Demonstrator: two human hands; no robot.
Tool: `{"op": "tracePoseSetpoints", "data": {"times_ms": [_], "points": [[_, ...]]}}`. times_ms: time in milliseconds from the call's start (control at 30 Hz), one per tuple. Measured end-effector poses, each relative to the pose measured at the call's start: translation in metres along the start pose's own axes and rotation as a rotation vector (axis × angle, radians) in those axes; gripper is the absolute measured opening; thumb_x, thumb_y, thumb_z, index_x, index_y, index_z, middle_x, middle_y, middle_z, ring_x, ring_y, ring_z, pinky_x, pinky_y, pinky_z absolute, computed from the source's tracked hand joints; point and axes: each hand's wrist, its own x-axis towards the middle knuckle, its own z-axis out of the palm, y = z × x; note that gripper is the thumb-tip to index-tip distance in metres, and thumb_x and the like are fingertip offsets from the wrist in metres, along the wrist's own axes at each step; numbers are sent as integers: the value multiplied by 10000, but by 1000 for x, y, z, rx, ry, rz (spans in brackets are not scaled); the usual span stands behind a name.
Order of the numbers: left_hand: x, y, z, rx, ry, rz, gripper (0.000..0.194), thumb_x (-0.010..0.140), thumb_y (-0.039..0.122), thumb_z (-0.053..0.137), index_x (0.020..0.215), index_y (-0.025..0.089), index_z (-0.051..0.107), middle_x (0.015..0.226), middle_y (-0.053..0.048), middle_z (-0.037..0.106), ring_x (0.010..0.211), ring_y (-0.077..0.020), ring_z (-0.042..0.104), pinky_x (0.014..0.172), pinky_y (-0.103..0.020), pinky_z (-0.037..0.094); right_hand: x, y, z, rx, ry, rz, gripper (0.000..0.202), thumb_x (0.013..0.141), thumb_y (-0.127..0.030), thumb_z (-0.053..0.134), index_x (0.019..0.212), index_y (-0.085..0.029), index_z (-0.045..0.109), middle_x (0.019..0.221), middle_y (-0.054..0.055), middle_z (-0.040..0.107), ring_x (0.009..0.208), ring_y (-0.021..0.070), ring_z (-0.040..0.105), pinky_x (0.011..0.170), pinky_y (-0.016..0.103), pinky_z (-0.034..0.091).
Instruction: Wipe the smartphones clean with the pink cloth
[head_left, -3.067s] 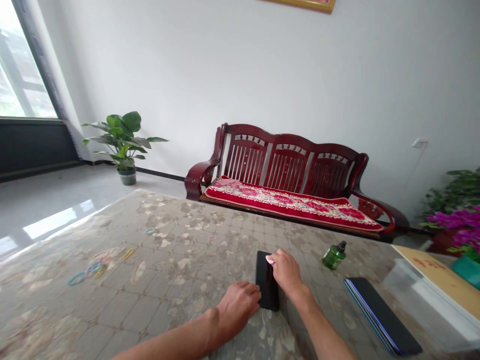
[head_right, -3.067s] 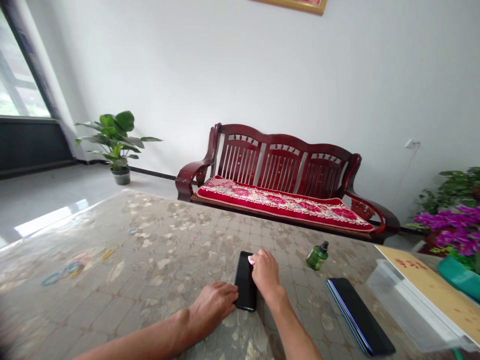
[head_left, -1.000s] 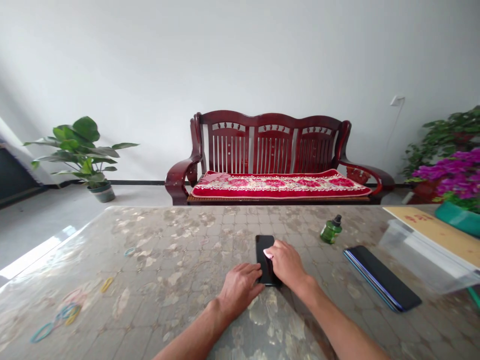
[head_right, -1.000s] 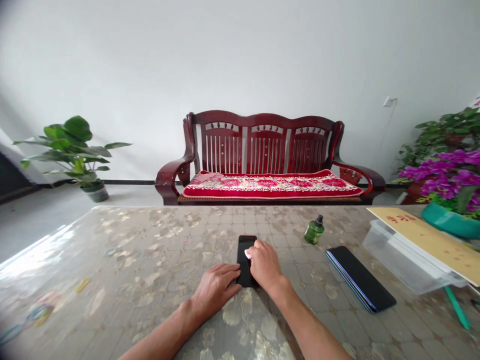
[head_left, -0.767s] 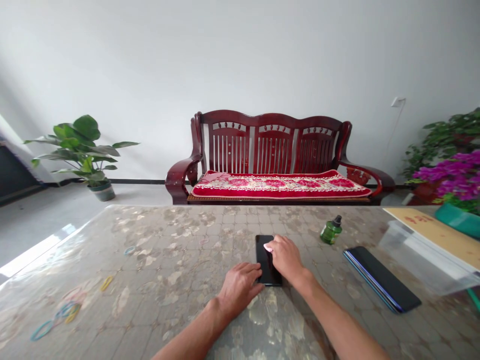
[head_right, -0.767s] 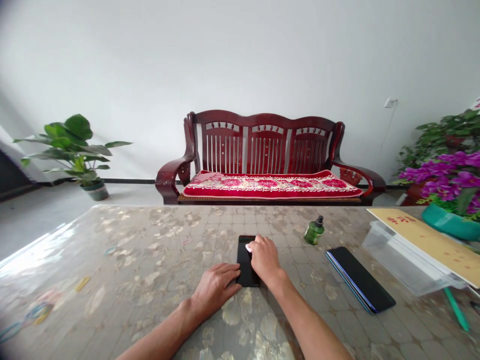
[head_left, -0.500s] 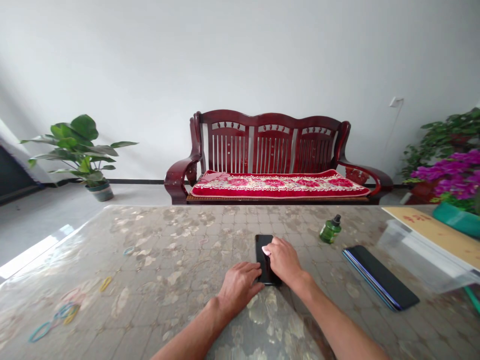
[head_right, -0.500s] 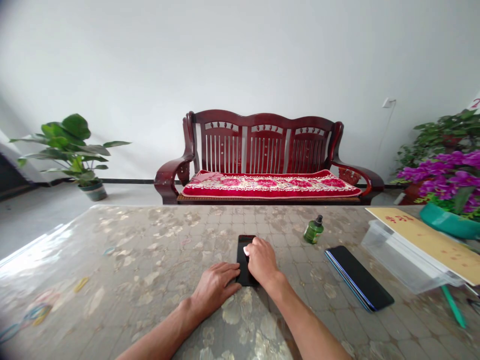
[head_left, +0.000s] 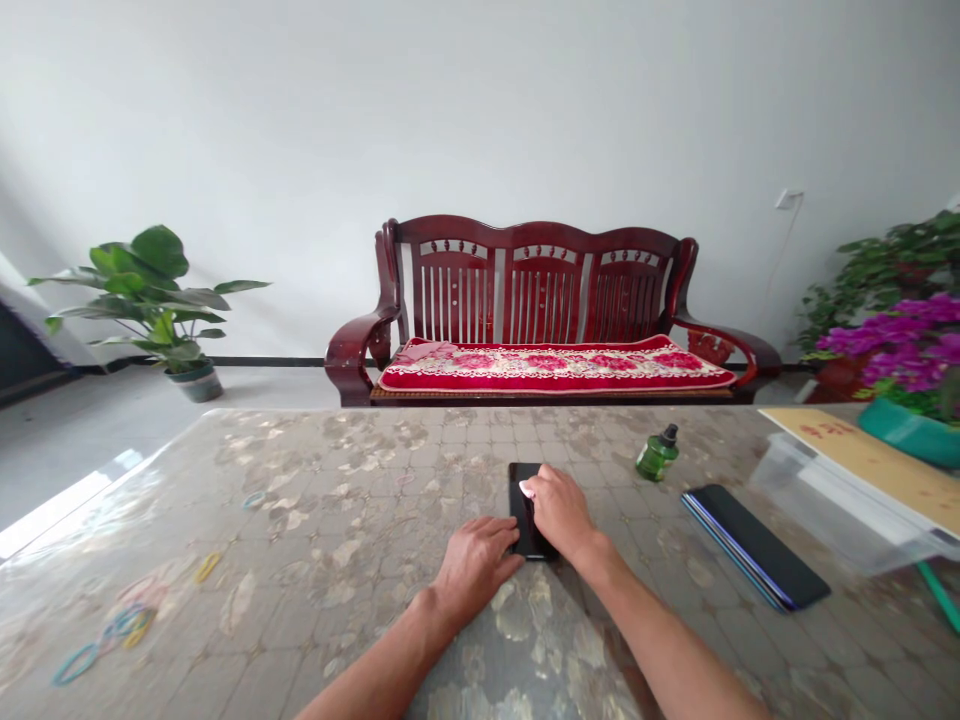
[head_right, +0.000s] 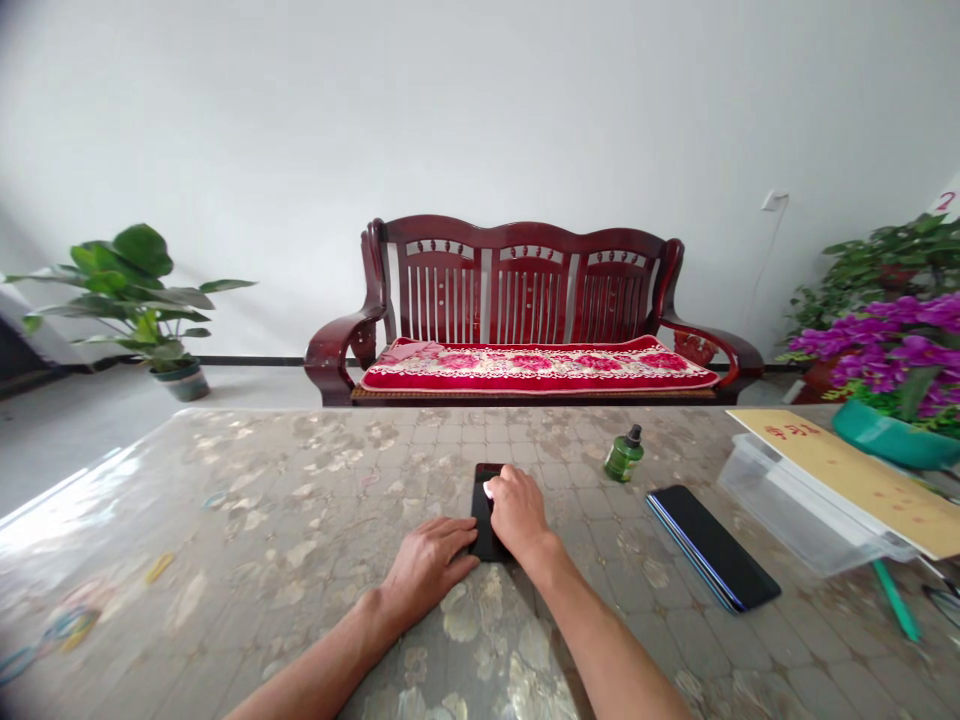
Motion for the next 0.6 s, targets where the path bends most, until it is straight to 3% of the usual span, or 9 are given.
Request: {"op": "tracePoseSetpoints", "data": {"times_ms": [167, 400, 600], "points": [[0, 2, 0, -3, -7, -16, 151, 872, 243, 641, 999, 237, 722, 1139, -39, 725, 1008, -213, 681, 918, -324, 533, -38, -3, 0, 50, 5, -62, 312, 946, -135, 434, 953, -256, 722, 917, 40, 630, 869, 157, 574, 764, 256, 351], [-1, 0, 2, 15, -3, -21, 176, 864, 244, 666, 1031, 235, 720, 1167, -46, 715, 1045, -228, 672, 938, -347, 527, -20, 5, -4, 51, 14, 29, 323, 931, -143, 440, 996, -246, 740, 957, 68, 649, 929, 176, 576, 798, 267, 370], [0, 1, 0, 28, -51, -40, 184, 879, 235, 653, 1051, 234, 716, 1189, -41, 706, 1056, -214, 669, 961, -323, 512, -57, 4, -4, 138, 6, -139, 298, 916, -128, 452, 879, -235, 727, 878, 33, 613, 837, 148, 559, 771, 249, 362]]}}
